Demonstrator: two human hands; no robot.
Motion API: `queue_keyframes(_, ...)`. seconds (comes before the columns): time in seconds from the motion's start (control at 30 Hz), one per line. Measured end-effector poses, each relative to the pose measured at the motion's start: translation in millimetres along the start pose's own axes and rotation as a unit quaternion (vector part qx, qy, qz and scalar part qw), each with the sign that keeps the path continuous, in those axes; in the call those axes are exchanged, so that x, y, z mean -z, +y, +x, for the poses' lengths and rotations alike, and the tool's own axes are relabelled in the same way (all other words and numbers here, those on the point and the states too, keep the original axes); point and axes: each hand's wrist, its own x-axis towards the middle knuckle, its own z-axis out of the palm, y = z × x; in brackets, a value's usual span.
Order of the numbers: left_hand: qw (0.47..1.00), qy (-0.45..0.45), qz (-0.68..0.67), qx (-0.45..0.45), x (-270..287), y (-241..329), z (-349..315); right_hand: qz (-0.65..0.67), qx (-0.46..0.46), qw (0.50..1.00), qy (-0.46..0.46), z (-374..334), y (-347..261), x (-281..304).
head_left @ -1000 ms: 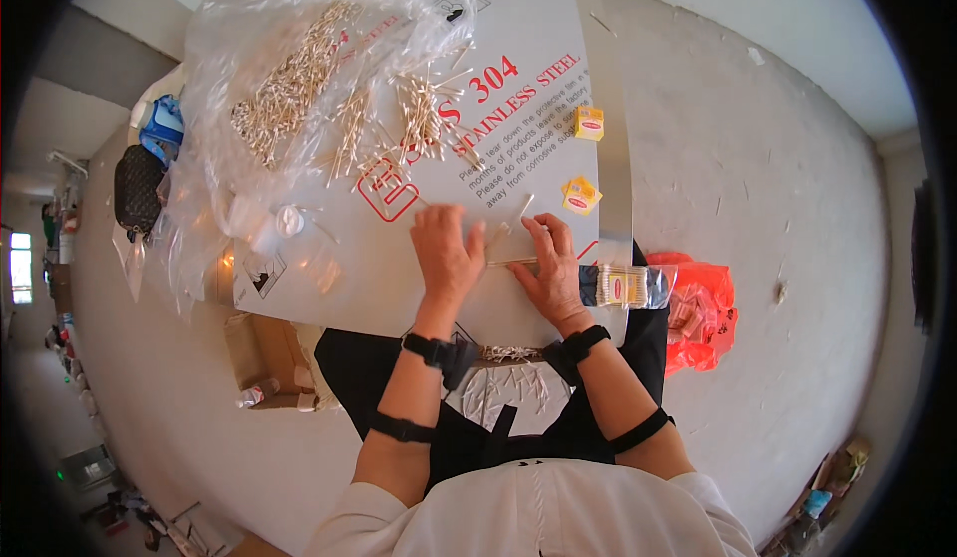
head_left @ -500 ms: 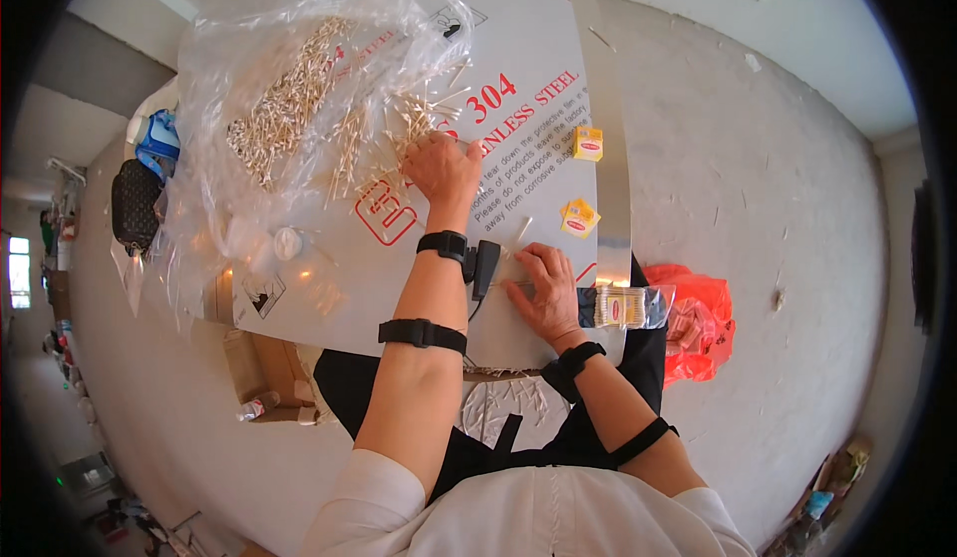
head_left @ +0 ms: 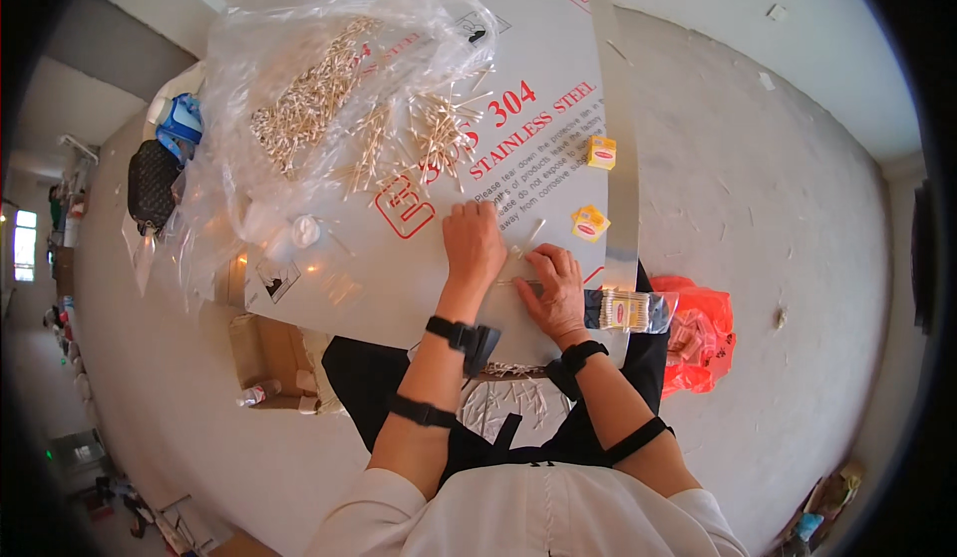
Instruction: The person is packaging small white swabs into plastic bags.
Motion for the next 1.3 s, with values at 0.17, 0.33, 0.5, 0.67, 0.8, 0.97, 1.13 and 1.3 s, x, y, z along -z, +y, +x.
queue_keyframes(0.17,0.981,0.12,-0.111,-0.101,12.1,-64.5,7.1,0.004,-0.003,1.0,-0.009,2.4,-5.8,1.6)
queue_keyframes(0.33,0.986,0.087,-0.056,-0.13,31.5,-116.6,49.5,0.003,-0.012,1.0,-0.006,0.7,-4.3,1.6)
queue_keyframes(0.5,0.984,0.04,-0.084,-0.149,19.4,-108.0,61.4,-0.002,-0.008,1.0,0.0,0.7,-4.6,1.2)
queue_keyframes(0.67,0.987,0.041,-0.098,-0.118,-5.6,-49.8,37.5,0.01,0.0,1.0,-0.011,0.6,-2.3,1.9)
queue_keyframes(0.8,0.985,0.009,-0.143,-0.097,-4.0,-23.9,17.6,0.003,-0.008,1.0,-0.008,0.9,-0.8,2.1)
queue_keyframes(0.97,0.99,0.087,-0.101,0.036,-2.6,-21.3,42.3,0.006,-0.005,1.0,-0.007,-1.1,2.5,1.6)
queue_keyframes(1.13,0.997,0.039,-0.043,0.049,-13.7,-34.3,59.7,0.019,0.002,1.0,0.001,1.7,-6.0,0.3)
queue_keyframes(1.3,0.99,-0.029,-0.091,-0.105,-4.7,-17.1,21.6,0.012,0.001,1.0,0.012,-3.9,1.7,2.3)
